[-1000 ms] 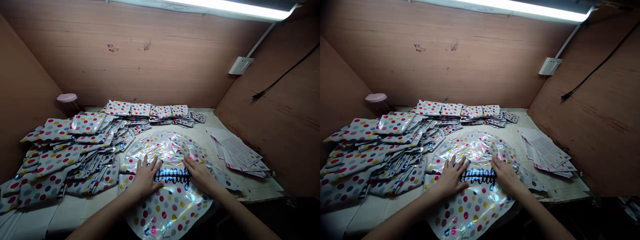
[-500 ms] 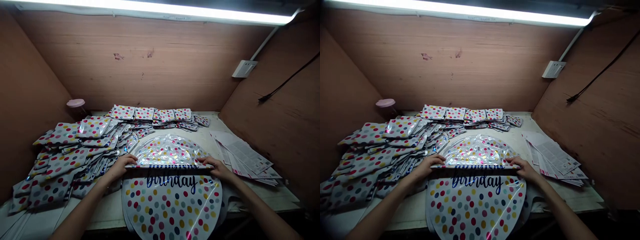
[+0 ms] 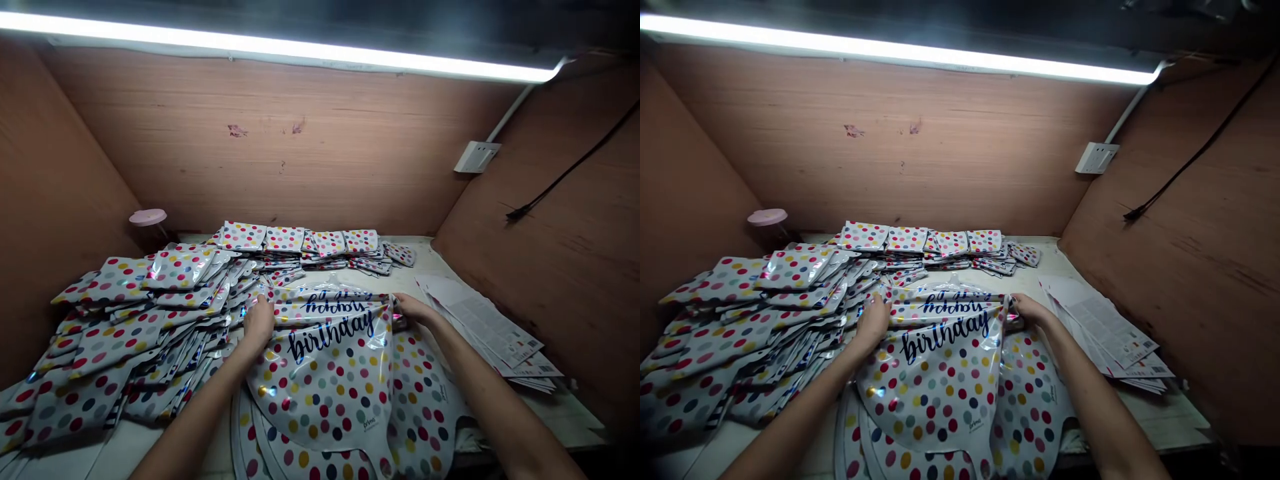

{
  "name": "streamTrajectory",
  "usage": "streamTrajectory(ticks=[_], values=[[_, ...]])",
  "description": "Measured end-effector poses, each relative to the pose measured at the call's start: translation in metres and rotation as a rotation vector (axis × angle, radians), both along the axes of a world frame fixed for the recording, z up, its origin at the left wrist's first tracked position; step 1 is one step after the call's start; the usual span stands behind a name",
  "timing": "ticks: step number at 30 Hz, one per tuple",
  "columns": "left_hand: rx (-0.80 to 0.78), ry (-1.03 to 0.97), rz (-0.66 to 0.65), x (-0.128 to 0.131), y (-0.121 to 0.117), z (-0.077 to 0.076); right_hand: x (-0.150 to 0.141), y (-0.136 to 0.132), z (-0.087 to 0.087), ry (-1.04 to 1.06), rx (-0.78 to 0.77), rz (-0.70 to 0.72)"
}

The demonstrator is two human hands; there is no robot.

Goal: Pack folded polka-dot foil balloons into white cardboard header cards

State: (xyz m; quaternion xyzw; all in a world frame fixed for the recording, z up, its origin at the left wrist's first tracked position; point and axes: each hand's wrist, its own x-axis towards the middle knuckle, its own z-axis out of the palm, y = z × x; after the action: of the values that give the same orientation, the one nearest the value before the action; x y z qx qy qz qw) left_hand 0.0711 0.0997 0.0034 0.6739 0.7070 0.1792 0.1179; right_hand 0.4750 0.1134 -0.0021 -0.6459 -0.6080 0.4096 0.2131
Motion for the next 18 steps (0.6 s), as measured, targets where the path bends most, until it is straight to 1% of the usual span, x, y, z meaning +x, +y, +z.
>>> streamTrajectory(ticks=[1,2,4,6,8,10,12,13,15,17,18], values=[[0.035,0.038,-0.042,0.011,-0.002,0.005,-0.001,0.007,0.002,-0.027,-0.024,0.022],[0.065,0.073,-0.112,0.024,-0.005,0.01,-0.002,0.013,0.005,-0.054,-0.043,0.046],[0.076,0.134,-0.344,0.051,-0.009,0.016,-0.002,0.02,0.009,-0.111,-0.066,0.089],[0.025,0.185,-0.596,0.075,-0.009,0.018,-0.002,0.023,0.013,-0.174,-0.058,0.114],[-0.035,0.237,-0.743,0.091,-0.004,0.017,-0.004,0.019,0.02,-0.238,0.008,0.115],[-0.069,0.289,-0.795,0.1,0.002,0.016,-0.01,0.009,0.029,-0.292,0.144,0.107],[-0.079,0.338,-0.803,0.105,0.008,0.015,-0.022,-0.009,0.039,-0.317,0.301,0.128],[-0.081,0.363,-0.797,0.108,0.01,0.015,-0.029,-0.02,0.043,-0.323,0.375,0.184],[-0.088,0.413,-0.762,0.115,0.013,0.014,-0.044,-0.044,0.046,-0.37,0.509,0.404],[-0.093,0.457,-0.698,0.124,0.015,0.011,-0.055,-0.069,0.042,-0.458,0.588,0.602],[-0.091,0.475,-0.662,0.129,0.015,0.009,-0.057,-0.081,0.038,-0.504,0.602,0.648]])
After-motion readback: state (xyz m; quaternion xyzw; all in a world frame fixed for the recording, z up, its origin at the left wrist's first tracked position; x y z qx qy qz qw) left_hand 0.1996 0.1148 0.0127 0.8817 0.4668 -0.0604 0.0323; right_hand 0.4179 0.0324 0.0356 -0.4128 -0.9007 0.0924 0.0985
